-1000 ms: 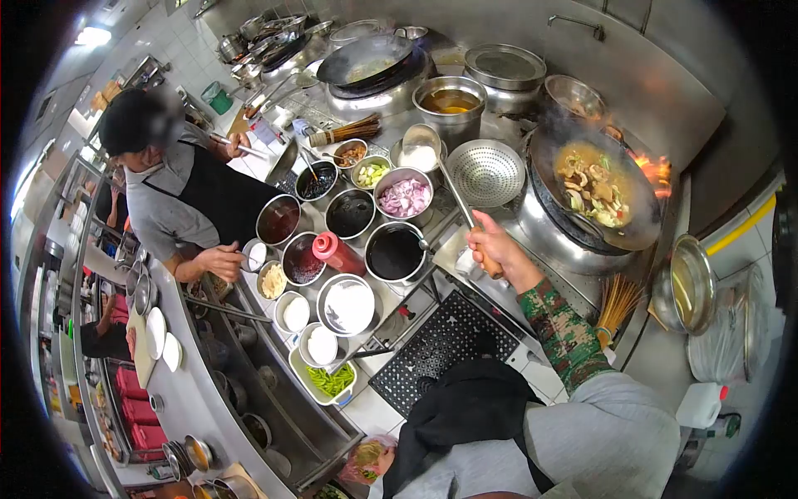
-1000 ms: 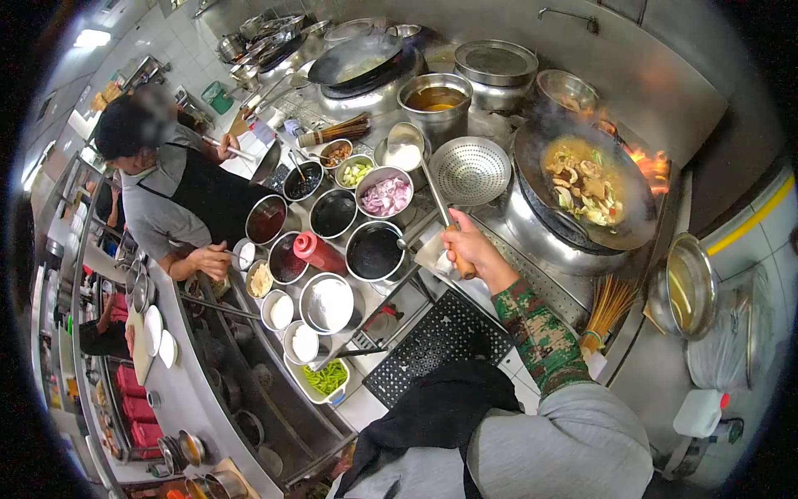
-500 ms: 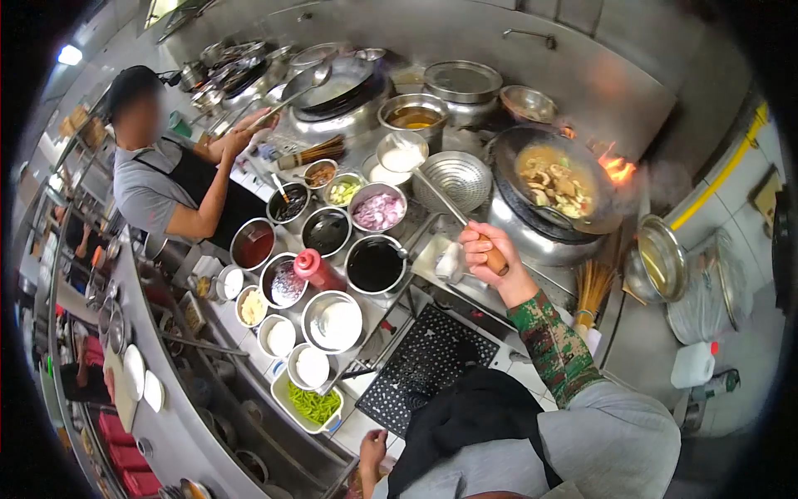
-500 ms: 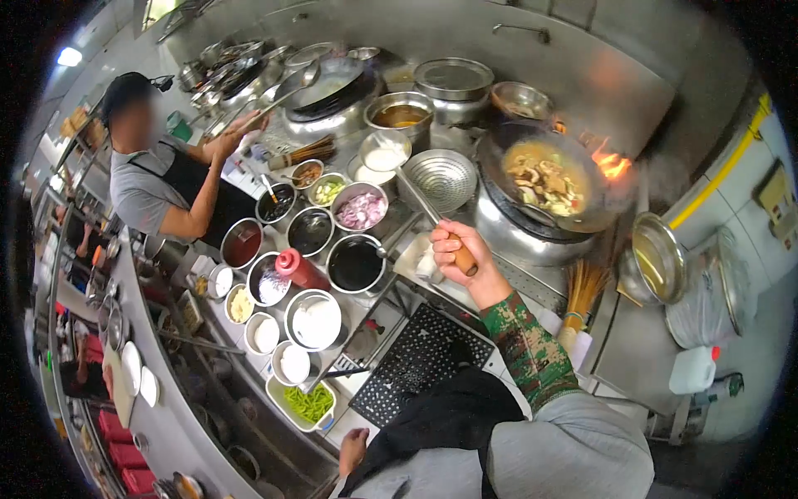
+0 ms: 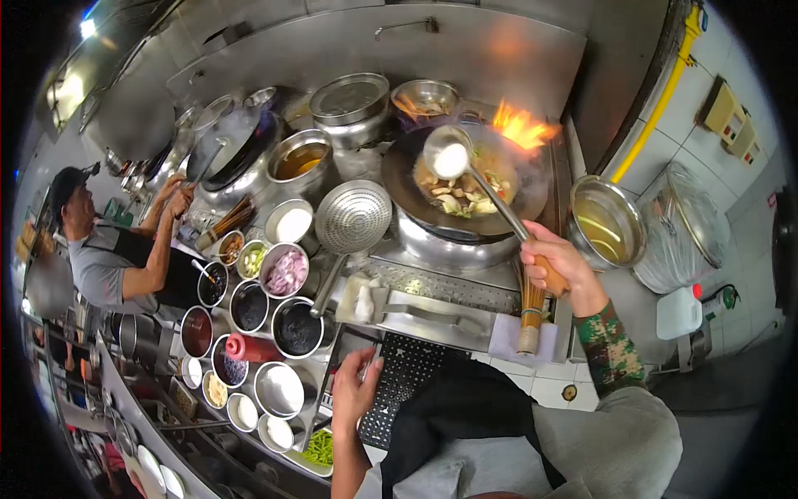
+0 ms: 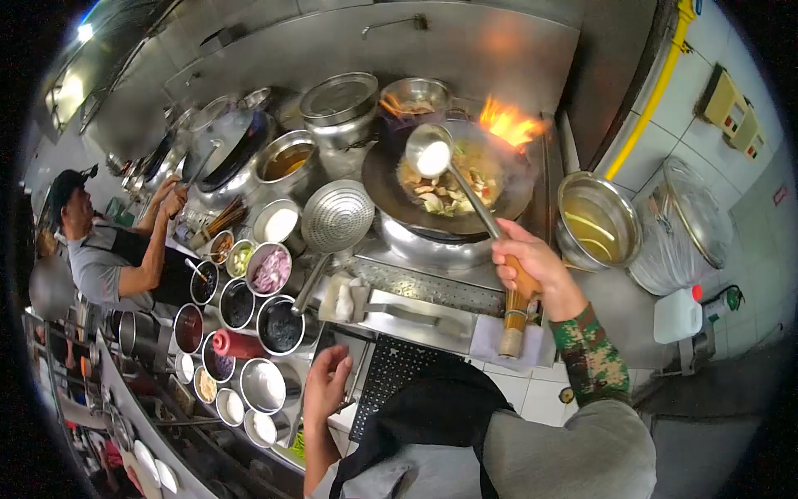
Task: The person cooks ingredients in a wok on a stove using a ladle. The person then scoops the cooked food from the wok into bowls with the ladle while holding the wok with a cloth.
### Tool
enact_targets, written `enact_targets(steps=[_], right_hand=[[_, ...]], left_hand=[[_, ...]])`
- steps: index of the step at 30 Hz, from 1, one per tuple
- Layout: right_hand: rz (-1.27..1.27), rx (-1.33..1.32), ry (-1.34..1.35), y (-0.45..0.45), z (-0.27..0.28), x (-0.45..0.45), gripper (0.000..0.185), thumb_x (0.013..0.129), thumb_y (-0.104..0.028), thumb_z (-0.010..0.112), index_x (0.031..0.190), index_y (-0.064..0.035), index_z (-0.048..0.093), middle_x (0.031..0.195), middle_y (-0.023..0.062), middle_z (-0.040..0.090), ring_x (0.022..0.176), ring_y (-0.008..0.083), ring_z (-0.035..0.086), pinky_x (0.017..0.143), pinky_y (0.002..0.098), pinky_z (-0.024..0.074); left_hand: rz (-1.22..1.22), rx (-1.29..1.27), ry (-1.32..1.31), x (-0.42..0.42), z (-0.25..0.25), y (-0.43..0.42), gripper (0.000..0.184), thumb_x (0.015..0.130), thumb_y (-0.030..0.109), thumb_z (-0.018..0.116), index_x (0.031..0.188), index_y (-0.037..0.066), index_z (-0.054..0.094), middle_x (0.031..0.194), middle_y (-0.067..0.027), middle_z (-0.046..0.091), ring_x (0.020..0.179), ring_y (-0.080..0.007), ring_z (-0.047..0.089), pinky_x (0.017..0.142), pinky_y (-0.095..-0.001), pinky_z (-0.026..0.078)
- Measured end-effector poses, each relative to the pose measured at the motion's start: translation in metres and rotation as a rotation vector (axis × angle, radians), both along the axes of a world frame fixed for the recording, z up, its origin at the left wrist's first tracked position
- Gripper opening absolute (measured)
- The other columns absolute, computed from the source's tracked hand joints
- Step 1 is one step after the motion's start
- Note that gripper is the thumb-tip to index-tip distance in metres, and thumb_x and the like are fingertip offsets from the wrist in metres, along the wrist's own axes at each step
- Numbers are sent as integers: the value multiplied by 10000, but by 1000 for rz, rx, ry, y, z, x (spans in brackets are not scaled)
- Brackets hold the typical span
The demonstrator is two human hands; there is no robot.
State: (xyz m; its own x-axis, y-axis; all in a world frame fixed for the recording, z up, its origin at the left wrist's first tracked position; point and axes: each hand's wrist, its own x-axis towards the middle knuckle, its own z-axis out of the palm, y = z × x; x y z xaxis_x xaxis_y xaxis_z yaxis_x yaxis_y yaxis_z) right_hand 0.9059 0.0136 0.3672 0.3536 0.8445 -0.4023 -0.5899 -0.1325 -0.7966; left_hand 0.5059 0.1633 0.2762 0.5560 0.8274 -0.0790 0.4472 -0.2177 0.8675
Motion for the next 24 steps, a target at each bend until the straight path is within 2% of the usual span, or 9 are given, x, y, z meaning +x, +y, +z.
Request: enact_targets(steps=[4,7,10,13,17,18,21,22,24], right_hand=[[34,-247,-406,-18,-16,46,655,947,-58,572,1534,-163,302,779,37,534,508,101,505,426,274,436],[36,-318,-633,-4,-27,47,675,937,-40,571,1541,-143,287,775,29,531,492,99,501,426,262,428],[103,-351,-532,-31,-15,50,686,933,-50,587,1546,-134,290,748,16,527,483,98,486,431,256,415],[106,-390,-501,-58,0,54,683,937,-56,597,1546,-143,299,734,0,526,483,88,477,424,251,406],[24,-396,-651,-23,-22,36,677,941,-54,597,1546,-146,306,719,-7,513,482,86,480,446,251,414],[26,-357,-607,-15,-30,32,678,941,-49,592,1548,-152,306,721,-7,517,476,86,478,439,254,412],[13,-362,-522,-33,-13,17,677,935,-45,584,1547,-147,313,718,-5,523,457,92,473,421,264,406],[11,-389,-503,-44,-5,13,676,932,-45,583,1545,-141,316,716,-3,525,451,95,472,416,267,404],[-56,-406,-597,-44,-5,15,679,924,-50,584,1544,-137,321,708,0,527,442,100,472,409,275,404]], left_hand=[[-162,218,-50,85,26,32,298,906,183,703,1146,10,667,1062,-182,695,987,-354,668,883,-401,513],[-294,395,-152,161,37,48,309,877,184,737,1135,31,664,1103,-172,677,1039,-374,629,926,-425,485],[-339,612,-202,217,49,54,325,860,191,753,1130,36,659,1160,-158,655,1089,-358,602,943,-445,469],[-396,652,-178,244,49,61,350,846,157,763,1152,30,650,1223,-173,622,1124,-364,580,968,-439,464],[-477,684,-194,271,33,66,300,862,216,748,1084,32,664,1102,-173,649,1042,-375,593,875,-442,474],[-504,666,-176,276,28,70,264,864,242,743,994,27,661,962,-162,634,920,-385,585,794,-457,460],[-543,652,-114,268,24,81,234,861,228,744,926,25,648,877,-163,594,839,-389,561,749,-474,438],[-534,651,-168,263,31,86,225,858,220,743,888,22,640,860,-170,578,829,-392,555,739,-482,430],[-544,657,-229,268,35,101,225,859,214,742,877,17,634,861,-173,578,829,-393,553,736,-481,427]])
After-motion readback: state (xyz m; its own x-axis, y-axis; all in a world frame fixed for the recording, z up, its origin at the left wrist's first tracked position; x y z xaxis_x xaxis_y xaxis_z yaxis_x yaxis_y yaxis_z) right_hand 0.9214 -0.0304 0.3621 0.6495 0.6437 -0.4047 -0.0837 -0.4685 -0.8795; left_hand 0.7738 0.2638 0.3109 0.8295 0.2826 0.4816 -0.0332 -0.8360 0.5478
